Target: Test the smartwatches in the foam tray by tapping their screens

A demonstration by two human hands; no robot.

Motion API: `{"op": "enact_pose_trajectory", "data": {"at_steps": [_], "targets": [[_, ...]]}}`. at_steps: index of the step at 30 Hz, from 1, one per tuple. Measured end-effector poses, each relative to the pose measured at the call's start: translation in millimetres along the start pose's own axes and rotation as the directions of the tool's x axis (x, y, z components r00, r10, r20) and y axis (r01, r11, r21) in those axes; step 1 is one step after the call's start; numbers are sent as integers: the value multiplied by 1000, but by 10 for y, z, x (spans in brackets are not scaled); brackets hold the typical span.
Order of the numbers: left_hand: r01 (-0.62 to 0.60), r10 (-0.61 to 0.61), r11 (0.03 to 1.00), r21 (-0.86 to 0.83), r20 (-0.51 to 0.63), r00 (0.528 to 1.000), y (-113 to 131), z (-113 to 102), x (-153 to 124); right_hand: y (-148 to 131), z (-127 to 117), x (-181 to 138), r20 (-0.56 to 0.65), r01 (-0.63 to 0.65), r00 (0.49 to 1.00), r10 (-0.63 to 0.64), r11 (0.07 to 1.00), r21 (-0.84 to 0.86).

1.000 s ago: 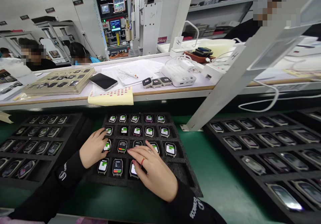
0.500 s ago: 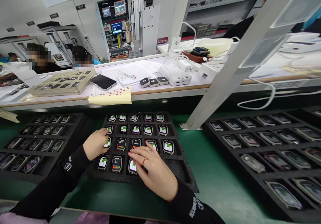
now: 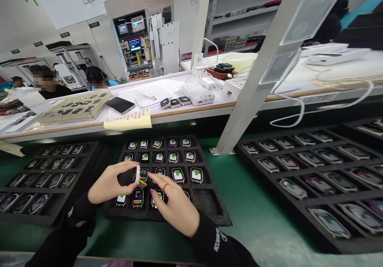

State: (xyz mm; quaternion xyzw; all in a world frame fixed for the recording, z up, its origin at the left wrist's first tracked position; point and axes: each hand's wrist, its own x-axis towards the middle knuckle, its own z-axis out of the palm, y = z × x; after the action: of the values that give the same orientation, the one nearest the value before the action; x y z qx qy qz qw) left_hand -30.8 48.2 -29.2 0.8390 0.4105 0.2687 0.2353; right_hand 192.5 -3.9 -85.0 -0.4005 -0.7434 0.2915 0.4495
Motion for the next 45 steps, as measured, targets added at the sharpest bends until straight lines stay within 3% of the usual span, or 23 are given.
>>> {"op": "enact_pose_trajectory", "data": {"at_steps": [2, 5, 8, 11, 16, 21, 26, 29, 45], "targets": [[31, -33, 992, -120, -18, 999, 123, 45, -9, -16, 45, 29, -7, -98, 995, 100, 982, 160], [101, -110, 949, -299, -14, 994, 222, 124, -31, -34, 97, 48, 53, -253, 965, 257, 860, 444], [175, -156, 828, -533, 80, 984, 201, 216, -53, -43, 105, 42, 109, -332, 932, 345, 697, 636], [244, -154, 674, -697, 191, 969, 120, 306, -62, -56, 64, 36, 133, -340, 926, 353, 625, 703], [297, -150, 494, -817, 256, 955, 69, 419, -60, -109, -24, 34, 29, -231, 952, 304, 655, 719], [287, -160, 413, -864, 242, 957, 121, 490, -69, -174, -66, -8, 1, -200, 963, 269, 715, 670], [263, -201, 409, -874, 195, 960, 157, 538, -90, -213, -81, -3, -192, -69, 968, 159, 911, 406], [225, -182, 419, -879, 161, 970, 199, 558, -108, -229, -72, 20, -307, 1, 949, 70, 974, 225], [146, -128, 508, -849, 93, 987, 302, 597, -163, -278, -33, 27, -363, 94, 932, -12, 974, 207]]}}
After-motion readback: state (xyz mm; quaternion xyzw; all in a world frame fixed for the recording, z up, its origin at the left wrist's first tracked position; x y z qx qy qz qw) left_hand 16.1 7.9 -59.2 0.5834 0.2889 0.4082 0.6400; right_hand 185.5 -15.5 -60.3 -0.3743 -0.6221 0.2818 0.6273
